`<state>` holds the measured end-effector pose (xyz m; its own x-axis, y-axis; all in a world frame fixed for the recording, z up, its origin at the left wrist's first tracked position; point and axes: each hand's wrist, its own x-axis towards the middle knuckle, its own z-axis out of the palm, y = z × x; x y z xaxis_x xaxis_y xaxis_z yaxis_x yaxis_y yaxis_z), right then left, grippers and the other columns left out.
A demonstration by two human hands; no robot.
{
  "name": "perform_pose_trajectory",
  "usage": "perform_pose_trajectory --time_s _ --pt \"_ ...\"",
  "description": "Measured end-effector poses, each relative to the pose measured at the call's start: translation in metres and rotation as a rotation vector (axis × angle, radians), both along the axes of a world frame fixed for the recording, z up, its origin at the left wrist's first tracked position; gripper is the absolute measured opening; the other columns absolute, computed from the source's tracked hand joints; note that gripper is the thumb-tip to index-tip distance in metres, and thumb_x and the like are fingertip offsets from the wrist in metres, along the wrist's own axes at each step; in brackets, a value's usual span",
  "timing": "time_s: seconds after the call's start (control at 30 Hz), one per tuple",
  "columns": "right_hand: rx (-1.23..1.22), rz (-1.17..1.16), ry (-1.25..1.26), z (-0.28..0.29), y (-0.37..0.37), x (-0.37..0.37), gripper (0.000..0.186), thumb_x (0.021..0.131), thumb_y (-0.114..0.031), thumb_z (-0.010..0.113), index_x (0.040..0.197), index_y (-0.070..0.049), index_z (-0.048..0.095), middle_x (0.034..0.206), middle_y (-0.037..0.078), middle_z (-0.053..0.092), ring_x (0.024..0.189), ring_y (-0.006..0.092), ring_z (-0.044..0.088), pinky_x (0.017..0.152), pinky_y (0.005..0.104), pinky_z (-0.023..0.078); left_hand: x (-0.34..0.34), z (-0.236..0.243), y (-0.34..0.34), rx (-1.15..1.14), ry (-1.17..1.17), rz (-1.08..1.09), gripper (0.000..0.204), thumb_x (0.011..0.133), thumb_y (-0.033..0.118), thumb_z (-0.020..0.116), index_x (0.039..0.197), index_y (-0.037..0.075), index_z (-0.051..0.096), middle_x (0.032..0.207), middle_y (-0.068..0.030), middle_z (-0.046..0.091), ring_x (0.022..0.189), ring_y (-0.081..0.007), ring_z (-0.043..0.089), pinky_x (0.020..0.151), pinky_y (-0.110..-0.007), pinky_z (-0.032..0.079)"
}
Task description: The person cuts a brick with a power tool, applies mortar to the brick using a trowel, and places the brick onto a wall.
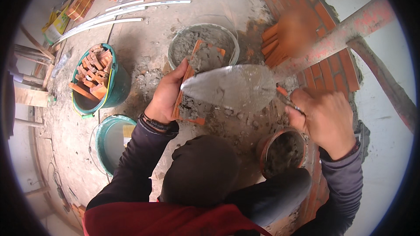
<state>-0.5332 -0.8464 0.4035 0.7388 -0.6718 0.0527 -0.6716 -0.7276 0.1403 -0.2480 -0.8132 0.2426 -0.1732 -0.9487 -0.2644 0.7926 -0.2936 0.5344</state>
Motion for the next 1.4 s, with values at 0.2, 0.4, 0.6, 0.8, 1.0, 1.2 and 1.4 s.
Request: perform_pose_trajectory --time_s 0.2,0.4,0.6,0.8,1.0,1.2,1.4 --pt "0.145 -0.041 -0.095 0.006 -0.015 -0.006 0.028 0.088 -0.028 0.065 0.076 -0.004 0.058 0.066 0.017 0.055 0.064 0.0411 0.056 0.055 0.0463 0.043 -0.001 -0.011 -0.002 0.014 0.006 0.024 0.049 0.107 0.038 0.034 0.134 -0.001 0.05 0.122 -0.0148 0.063 0.108 -0.0257 0.065 0.094 -0.04 0.054" --pt "0.335 -0.075 -0.118 0.003 -0.02 0.013 0.023 0.09 -0.021 0.061 0.079 0.0 0.06 0.065 0.022 0.053 0.065 0.0429 0.055 0.059 0.0469 0.043 0.0 -0.005 -0.002 -0.026 0.028 0.027 0.049 0.107 0.037 0.034 0.139 0.002 0.046 0.127 -0.0138 0.061 0.112 -0.0252 0.063 0.097 -0.04 0.052" --pt "0.462 -0.176 -0.054 0.016 -0.032 0.0 0.025 0.091 -0.021 0.06 0.08 0.002 0.059 0.065 0.022 0.052 0.064 0.0408 0.054 0.06 0.0458 0.043 0.002 -0.016 0.003 0.031 0.104 0.053 0.048 0.107 0.036 0.036 0.14 0.003 0.047 0.128 -0.0137 0.061 0.112 -0.0263 0.063 0.096 -0.041 0.052" --pt "0.516 -0.146 -0.315 -0.024 -0.029 0.009 0.029 0.096 -0.022 0.055 0.08 0.001 0.056 0.064 0.022 0.048 0.06 0.0391 0.048 0.06 0.0433 0.042 0.013 -0.02 0.005 -0.035 0.3 0.021 0.046 0.106 0.034 0.039 0.138 0.002 0.049 0.128 -0.0131 0.062 0.11 -0.0264 0.064 0.095 -0.04 0.052" --pt "0.651 -0.17 -0.477 -0.083 -0.011 0.012 0.027 0.098 -0.021 0.054 0.083 0.001 0.055 0.064 0.022 0.046 0.06 0.0415 0.048 0.059 0.0422 0.042 0.011 -0.019 0.008 -0.028 0.345 0.044 0.046 0.106 0.036 0.04 0.137 0.004 0.051 0.126 -0.0124 0.063 0.11 -0.0264 0.064 0.096 -0.041 0.052" --pt "0.658 -0.186 -0.381 -0.091 -0.012 -0.016 0.026 0.098 -0.02 0.055 0.083 0.001 0.057 0.064 0.021 0.047 0.06 0.0401 0.05 0.057 0.0415 0.042 0.018 -0.038 0.016 -0.013 0.374 0.07 0.047 0.105 0.038 0.041 0.136 0.005 0.052 0.125 -0.0115 0.063 0.109 -0.0264 0.064 0.095 -0.042 0.051" --pt "0.785 -0.266 -0.568 -0.097 -0.013 0.007 0.027 0.099 -0.02 0.054 0.082 0.001 0.055 0.064 0.019 0.048 0.057 0.0337 0.051 0.057 0.0393 0.042 0.013 -0.041 0.013 -0.04 0.513 0.067 0.043 0.102 0.032 0.045 0.131 0.002 0.054 0.123 -0.0149 0.065 0.107 -0.0291 0.064 0.095 -0.043 0.051"
